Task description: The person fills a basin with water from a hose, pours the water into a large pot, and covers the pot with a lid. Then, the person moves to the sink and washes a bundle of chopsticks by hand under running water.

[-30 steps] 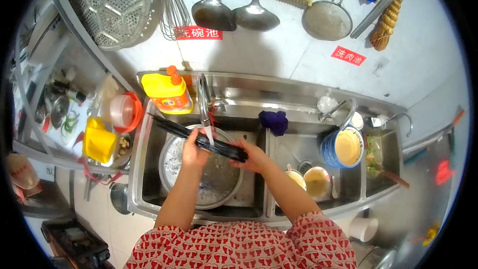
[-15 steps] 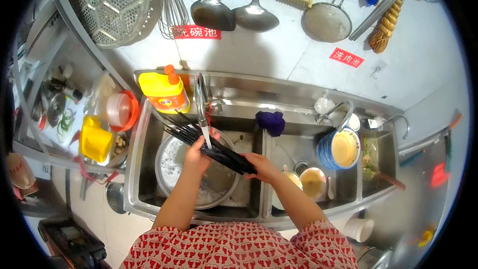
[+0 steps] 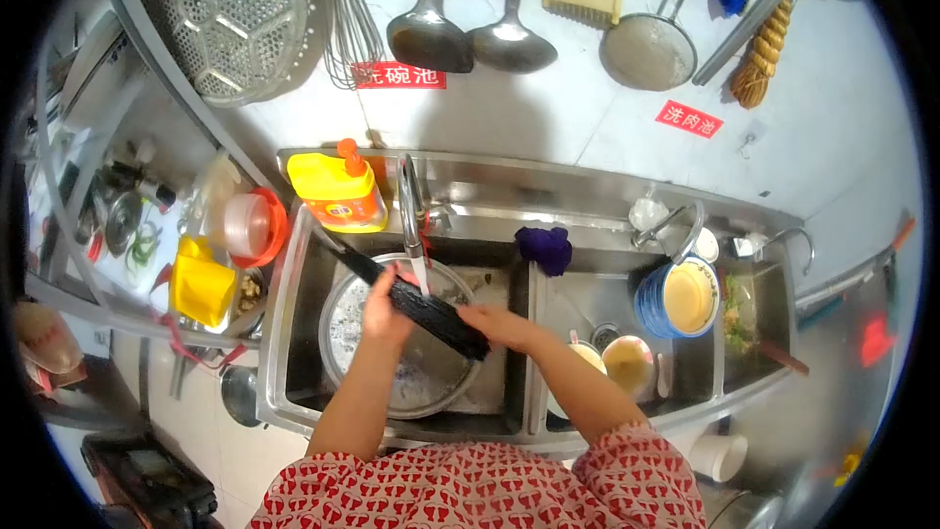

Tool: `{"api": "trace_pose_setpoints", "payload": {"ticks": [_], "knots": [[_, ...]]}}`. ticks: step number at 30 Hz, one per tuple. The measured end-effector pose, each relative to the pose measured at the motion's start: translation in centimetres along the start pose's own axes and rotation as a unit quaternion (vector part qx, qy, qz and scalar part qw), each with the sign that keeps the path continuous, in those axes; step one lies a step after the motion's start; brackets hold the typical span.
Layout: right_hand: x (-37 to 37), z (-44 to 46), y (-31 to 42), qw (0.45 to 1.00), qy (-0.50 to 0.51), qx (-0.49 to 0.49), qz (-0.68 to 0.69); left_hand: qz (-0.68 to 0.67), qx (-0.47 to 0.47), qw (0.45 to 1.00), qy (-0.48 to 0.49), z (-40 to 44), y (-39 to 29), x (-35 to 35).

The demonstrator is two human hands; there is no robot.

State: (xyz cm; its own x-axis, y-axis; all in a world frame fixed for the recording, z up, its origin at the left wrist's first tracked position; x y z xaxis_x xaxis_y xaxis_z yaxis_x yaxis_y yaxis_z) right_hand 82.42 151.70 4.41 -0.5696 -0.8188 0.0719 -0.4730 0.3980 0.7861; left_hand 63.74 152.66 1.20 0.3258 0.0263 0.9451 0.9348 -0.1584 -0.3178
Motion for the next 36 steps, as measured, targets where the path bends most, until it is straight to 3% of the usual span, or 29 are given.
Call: {"api": "trace_pose_setpoints", "payload": {"ticks": [2,5,8,11,17,18,21,22,25,28,31,33,36], "knots": [[-0.1,-1.8,-3.4,0.996,0.024,0.071,0.05,-0.036,-0.054,0.998,-0.009,-0.1,3.0,0.2],[-2.2,-2.0,-7.9,0.999,0.025,0.034,0.015,-0.016,-0.123,0.99,-0.071,-0.3,5.7,1.2],[-4.5,-2.1,-6.8,0.986,-0.119,-0.055,0.1,0.011,-0.17,0.979,-0.112,-0.3,6.4,2.0],[-7.0,0.1,-3.7,0.974,-0.148,-0.091,0.144,0.0,-0.155,0.983,-0.1,-0.2,5.7,1.0],[-10.7,9.6,0.8,0.98,-0.148,-0.064,0.12,-0.016,-0.1,0.992,-0.077,-1.1,1.9,0.3],[-10.7,10.9,1.3,0.973,-0.195,-0.042,0.12,-0.011,-0.099,0.992,-0.082,-1.3,1.4,0.1],[-11.8,15.0,1.7,0.981,-0.159,-0.026,0.104,-0.017,-0.086,0.991,-0.099,-2.0,0.1,-0.4],[-11.9,14.9,2.9,0.976,-0.2,-0.014,0.083,-0.029,-0.073,0.991,-0.107,-2.1,-0.1,-1.0],[-14.2,16.1,4.7,0.985,-0.163,-0.013,-0.056,-0.051,-0.049,0.988,-0.14,-2.9,-0.8,-2.7],[-13.8,17.2,6.7,0.952,-0.181,-0.101,0.224,-0.052,-0.023,0.982,-0.182,-3.8,-2.1,-2.9],[-8.0,12.3,10.5,0.926,-0.153,-0.19,0.287,-0.055,0.031,0.978,-0.197,-4.5,-3.3,-2.9],[-8.2,13.6,5.4,0.938,-0.108,-0.237,0.23,-0.048,0.086,0.977,-0.19,-4.6,-4.4,-3.0],[-2.7,13.0,-4.0,0.89,-0.076,-0.149,0.425,0.016,0.171,0.968,-0.18,-4.9,-5.8,-1.2]]}}
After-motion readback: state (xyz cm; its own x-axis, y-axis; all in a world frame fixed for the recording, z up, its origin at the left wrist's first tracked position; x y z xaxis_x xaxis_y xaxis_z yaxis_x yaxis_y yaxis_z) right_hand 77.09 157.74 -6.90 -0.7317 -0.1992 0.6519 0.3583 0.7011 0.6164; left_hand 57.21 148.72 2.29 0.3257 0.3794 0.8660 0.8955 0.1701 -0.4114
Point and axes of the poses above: each hand's wrist, its own z-axis towards the middle knuckle, its own x-axis out of the palm, y = z × x, the point moved 4 cm from there along z, towards the middle knuckle, and after that the axes turned 13 degrees about y, right-handed, at the moved point
